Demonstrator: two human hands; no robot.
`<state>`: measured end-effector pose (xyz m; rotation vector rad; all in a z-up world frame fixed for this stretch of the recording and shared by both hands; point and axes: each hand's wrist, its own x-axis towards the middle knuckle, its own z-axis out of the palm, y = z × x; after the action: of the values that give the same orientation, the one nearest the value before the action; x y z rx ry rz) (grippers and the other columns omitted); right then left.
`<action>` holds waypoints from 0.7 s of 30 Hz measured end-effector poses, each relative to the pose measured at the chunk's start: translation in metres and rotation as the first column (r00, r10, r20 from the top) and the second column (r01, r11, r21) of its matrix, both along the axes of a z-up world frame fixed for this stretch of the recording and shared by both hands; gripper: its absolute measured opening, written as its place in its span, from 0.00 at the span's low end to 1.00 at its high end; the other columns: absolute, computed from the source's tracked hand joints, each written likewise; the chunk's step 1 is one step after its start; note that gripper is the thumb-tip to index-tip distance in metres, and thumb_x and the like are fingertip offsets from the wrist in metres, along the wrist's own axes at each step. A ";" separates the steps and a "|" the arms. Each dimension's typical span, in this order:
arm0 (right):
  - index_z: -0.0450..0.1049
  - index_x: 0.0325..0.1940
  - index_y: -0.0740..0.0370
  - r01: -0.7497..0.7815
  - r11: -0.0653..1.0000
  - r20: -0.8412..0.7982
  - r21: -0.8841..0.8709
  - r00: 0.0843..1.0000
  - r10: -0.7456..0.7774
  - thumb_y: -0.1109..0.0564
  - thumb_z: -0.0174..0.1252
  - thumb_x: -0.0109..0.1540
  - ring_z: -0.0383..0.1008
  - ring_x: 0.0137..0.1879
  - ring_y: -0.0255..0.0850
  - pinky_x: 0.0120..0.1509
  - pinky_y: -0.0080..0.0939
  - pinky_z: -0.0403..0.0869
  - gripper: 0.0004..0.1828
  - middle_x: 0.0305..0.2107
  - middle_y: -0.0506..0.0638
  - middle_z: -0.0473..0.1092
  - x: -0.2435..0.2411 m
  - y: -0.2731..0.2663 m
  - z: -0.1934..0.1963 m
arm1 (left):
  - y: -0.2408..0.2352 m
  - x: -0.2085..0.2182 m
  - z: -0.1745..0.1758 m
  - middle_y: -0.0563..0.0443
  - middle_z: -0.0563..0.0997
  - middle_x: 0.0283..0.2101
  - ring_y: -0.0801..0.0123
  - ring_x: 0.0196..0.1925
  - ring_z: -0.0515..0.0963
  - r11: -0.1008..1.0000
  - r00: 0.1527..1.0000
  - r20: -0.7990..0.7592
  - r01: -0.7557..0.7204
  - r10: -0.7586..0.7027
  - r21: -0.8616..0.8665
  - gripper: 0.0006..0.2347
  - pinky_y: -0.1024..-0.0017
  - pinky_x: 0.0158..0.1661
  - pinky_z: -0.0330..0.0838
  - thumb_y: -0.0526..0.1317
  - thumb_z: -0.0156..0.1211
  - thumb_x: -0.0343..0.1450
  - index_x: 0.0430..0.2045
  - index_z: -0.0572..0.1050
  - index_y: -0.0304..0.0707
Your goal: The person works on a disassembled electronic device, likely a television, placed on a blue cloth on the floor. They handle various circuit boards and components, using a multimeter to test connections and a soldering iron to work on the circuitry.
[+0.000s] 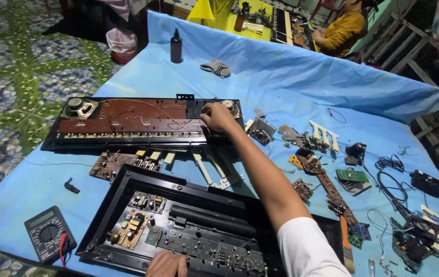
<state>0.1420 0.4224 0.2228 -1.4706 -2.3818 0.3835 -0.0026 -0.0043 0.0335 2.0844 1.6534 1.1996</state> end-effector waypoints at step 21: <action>0.73 0.37 0.52 0.300 0.945 -0.572 -0.129 0.756 -0.318 0.46 0.49 0.65 0.76 0.38 0.40 0.47 0.44 0.70 0.12 0.30 0.45 0.77 -0.034 0.051 -0.039 | -0.002 0.016 -0.008 0.60 0.87 0.20 0.78 0.22 0.87 0.984 0.985 0.103 -0.148 0.138 0.097 0.12 0.66 0.45 0.82 0.42 0.55 0.72 0.23 0.86 0.49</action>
<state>0.1076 0.4730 0.1841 -1.4543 -1.6176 0.6779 0.0137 -0.0059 0.0254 1.9598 1.7574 1.4361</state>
